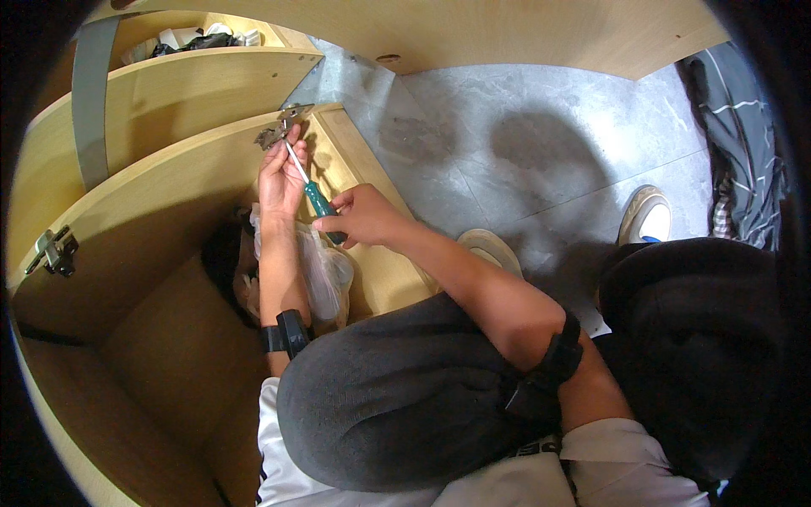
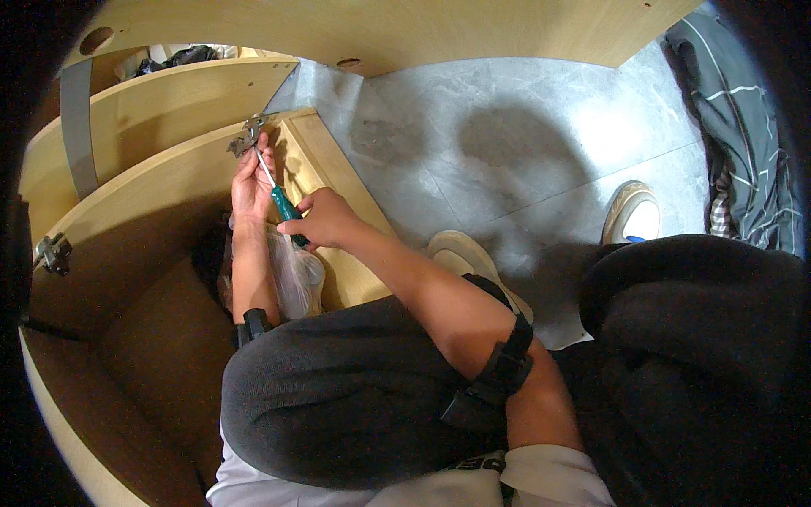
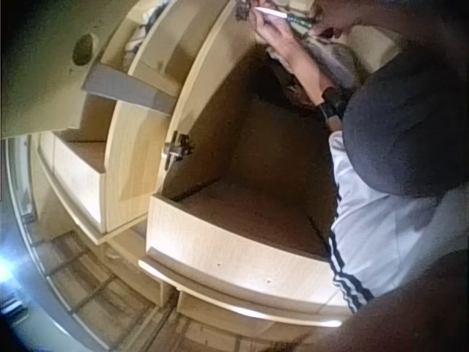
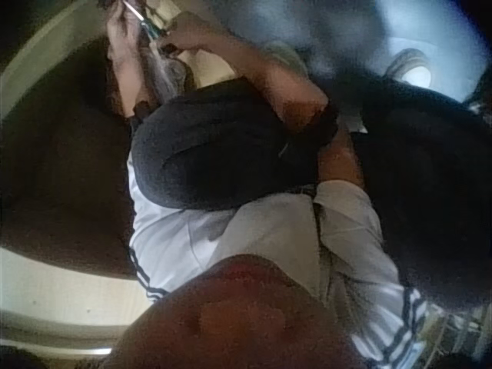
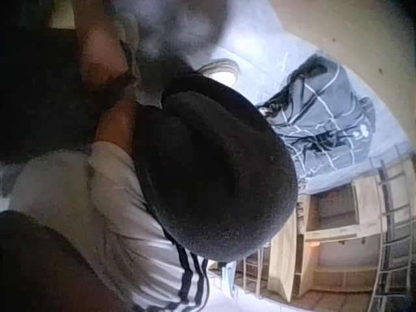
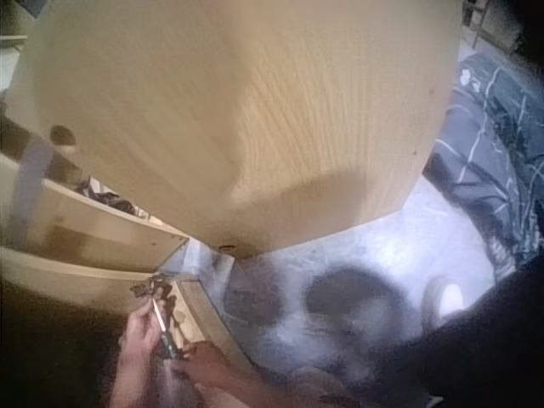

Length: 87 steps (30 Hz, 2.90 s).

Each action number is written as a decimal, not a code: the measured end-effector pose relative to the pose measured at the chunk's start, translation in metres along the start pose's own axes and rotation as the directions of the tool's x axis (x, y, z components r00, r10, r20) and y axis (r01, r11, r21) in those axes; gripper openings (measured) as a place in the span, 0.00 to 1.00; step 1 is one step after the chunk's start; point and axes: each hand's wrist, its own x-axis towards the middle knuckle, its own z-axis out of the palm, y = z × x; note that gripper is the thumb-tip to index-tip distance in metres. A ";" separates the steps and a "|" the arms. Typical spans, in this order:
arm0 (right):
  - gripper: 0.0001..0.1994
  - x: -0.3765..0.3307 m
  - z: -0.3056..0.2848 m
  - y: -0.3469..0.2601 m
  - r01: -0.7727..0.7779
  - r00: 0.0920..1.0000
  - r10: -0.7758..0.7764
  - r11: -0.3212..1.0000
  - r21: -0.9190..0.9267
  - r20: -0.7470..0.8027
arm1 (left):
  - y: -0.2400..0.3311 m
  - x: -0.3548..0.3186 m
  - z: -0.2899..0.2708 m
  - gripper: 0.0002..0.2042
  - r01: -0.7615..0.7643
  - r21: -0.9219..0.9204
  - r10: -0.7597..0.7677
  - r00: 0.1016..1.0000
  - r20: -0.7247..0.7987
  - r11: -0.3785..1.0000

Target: The person uses a screwdriver to tighten screws on a cabinet hinge. They adjust their position on the floor to reach different parts of the hinge and continue securing it.

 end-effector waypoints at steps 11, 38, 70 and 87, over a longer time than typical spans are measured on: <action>0.23 0.020 -0.002 0.022 0.096 0.986 -0.134 0.945 -0.312 -0.102 | -0.001 0.003 0.005 0.11 -0.034 0.257 0.088 0.976 -0.199 0.966; 0.18 0.003 -0.023 0.006 -0.011 1.000 0.010 0.995 -0.100 -0.010 | -0.021 0.006 0.021 0.11 0.066 0.996 0.754 0.650 -0.093 0.066; 0.20 -0.003 -0.020 -0.008 0.083 0.951 -0.186 0.924 -0.372 -0.249 | -0.025 0.012 0.005 0.12 -0.026 0.980 0.727 0.674 -0.129 0.198; 0.20 -0.001 -0.018 -0.007 0.121 0.892 -0.300 0.879 -0.461 -0.338 | -0.027 0.014 0.005 0.11 -0.063 0.946 0.721 0.663 -0.199 0.319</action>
